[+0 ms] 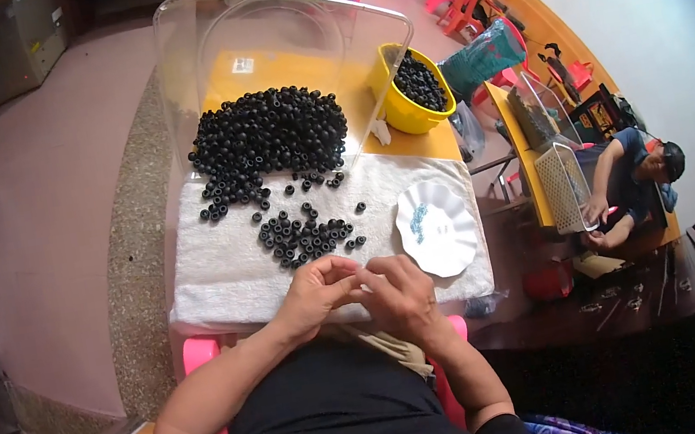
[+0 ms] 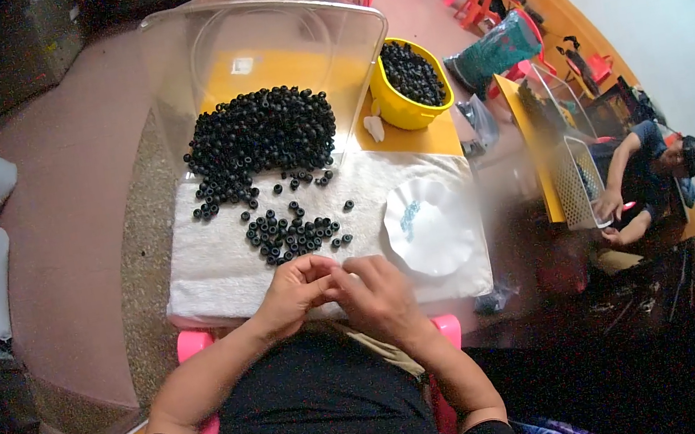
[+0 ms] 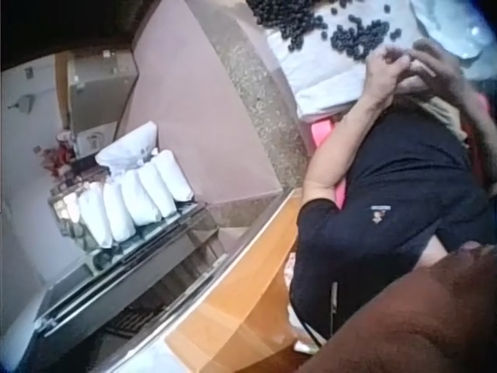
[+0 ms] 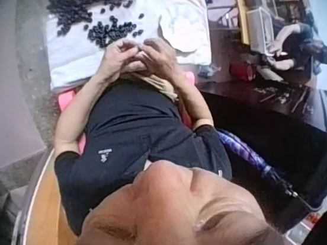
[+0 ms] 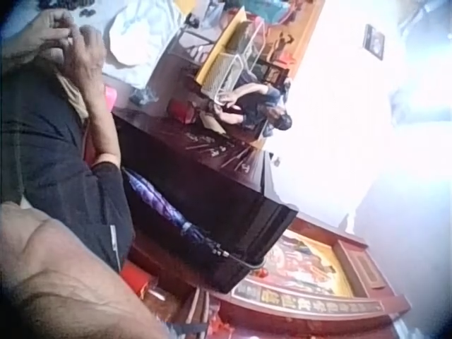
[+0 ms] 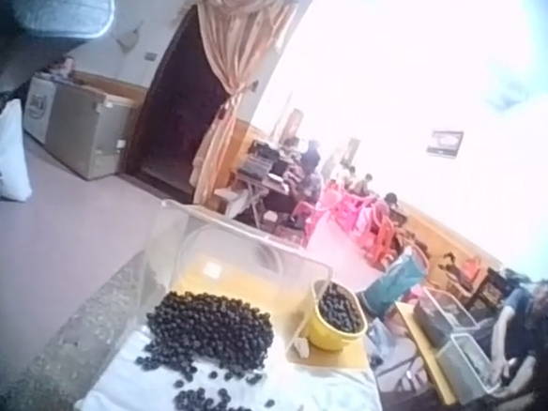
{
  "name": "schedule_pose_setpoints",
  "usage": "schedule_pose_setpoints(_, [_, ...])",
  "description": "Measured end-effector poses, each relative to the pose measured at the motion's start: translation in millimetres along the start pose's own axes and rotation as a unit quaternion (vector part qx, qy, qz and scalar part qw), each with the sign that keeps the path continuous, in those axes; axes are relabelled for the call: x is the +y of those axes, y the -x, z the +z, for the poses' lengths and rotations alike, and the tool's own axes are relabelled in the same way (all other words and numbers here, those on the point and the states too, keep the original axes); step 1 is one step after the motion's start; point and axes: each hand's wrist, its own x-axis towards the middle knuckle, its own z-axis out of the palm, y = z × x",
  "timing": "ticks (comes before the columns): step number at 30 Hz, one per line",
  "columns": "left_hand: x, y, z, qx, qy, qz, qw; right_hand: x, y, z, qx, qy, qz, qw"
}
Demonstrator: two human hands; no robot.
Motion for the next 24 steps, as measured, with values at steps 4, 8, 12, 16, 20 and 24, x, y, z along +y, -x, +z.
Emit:
schedule_pose_setpoints(4, [6.0,-1.2,-4.0,-0.007,-0.082,0.008,0.997,-48.2,-27.8,7.8,0.025,0.036,-0.198,0.979])
schedule_pose_setpoints(8, [-14.4,-7.6,-3.0,0.014,-0.167,0.029,0.985,-85.7,-43.9,47.2,-0.073,-0.055,-0.303,0.949])
schedule_pose_setpoints(12, [-6.1,-1.4,7.0,-0.021,-0.187,0.03,0.982,-123.6,-52.3,82.9,-0.115,-0.08,-0.369,0.919])
schedule_pose_setpoints(16, [-8.3,1.4,8.5,-0.04,-0.226,0.018,0.973,-168.4,-62.7,100.7,-0.265,-0.134,-0.366,0.882])
schedule_pose_setpoints(20, [-17.0,1.1,13.5,-0.073,-0.231,0.006,0.97,-208.6,-68.8,126.8,-0.262,-0.166,-0.459,0.833])
schedule_pose_setpoints(24, [-11.9,2.9,17.6,-0.074,-0.279,0.007,0.957,-204.3,-75.3,126.4,-0.294,-0.279,-0.449,0.796])
